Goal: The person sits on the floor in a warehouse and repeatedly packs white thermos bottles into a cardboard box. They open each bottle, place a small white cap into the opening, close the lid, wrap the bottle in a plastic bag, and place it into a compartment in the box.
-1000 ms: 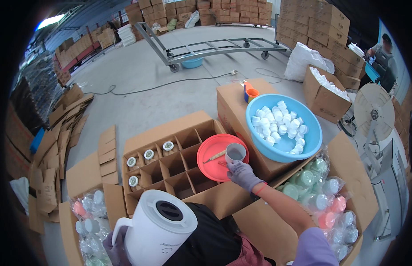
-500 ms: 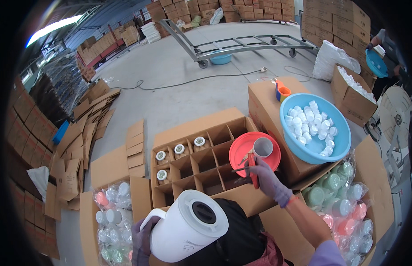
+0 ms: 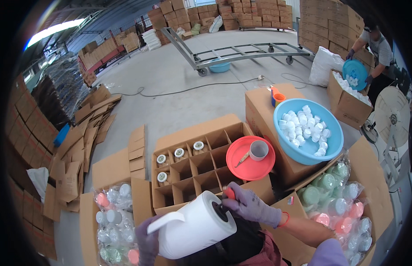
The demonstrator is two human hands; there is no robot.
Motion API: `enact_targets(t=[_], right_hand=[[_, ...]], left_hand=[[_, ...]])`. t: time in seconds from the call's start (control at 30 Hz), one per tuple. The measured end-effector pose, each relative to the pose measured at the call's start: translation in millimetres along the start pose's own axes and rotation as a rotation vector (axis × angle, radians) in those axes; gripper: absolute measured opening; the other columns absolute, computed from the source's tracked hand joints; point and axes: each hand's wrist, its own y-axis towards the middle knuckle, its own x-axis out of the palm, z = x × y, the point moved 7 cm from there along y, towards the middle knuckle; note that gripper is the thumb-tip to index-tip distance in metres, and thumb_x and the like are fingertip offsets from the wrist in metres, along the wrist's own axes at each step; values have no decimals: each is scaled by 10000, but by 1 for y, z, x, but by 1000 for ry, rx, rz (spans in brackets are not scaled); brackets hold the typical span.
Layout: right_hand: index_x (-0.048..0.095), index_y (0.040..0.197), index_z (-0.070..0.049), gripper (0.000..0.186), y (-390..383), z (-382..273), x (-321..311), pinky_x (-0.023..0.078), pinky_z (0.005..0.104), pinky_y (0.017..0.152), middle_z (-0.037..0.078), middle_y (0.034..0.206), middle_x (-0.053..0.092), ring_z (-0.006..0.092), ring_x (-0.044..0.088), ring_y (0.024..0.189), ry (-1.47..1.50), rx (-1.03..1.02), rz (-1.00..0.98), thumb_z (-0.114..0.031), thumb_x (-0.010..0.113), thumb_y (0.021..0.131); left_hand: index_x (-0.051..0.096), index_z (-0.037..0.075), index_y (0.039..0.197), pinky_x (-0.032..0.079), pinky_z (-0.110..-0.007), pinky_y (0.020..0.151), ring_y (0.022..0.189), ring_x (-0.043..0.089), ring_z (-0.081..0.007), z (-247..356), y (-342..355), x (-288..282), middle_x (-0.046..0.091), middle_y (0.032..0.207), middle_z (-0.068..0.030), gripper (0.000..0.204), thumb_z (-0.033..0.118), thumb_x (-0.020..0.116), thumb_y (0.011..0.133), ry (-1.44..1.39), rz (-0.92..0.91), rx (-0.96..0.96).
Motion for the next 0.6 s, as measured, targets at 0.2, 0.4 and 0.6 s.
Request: enact_targets(t=[0.2,0.4,0.6], right_hand=[[557,1034,-65,246,29,54,-12,446,241,537,44,808,641,75,573,621,400,325,-112,-287,634,964],[618,1065,-81,219,51,156,-93,521,434,853,131,998,671,347,649,954,-804,94,174,-232,618,906],[663,930,-93,153,55,114,-246,524,460,832,164,939,686,382,651,909,-842,62,718,-225,598,889]], left_hand=[[623,-13,1256,521,-363,879,1037,652,-203,12,-66,25,703,1132,-132,343,149,599,954,189,-301,-246],[503,17,1386,534,-329,836,1007,655,-188,33,-74,65,690,1134,-123,550,83,637,857,23,-588,-276],[511,-13,1360,586,-357,697,751,712,-234,-36,-71,52,679,1126,-170,515,8,585,851,-50,-697,-450]])
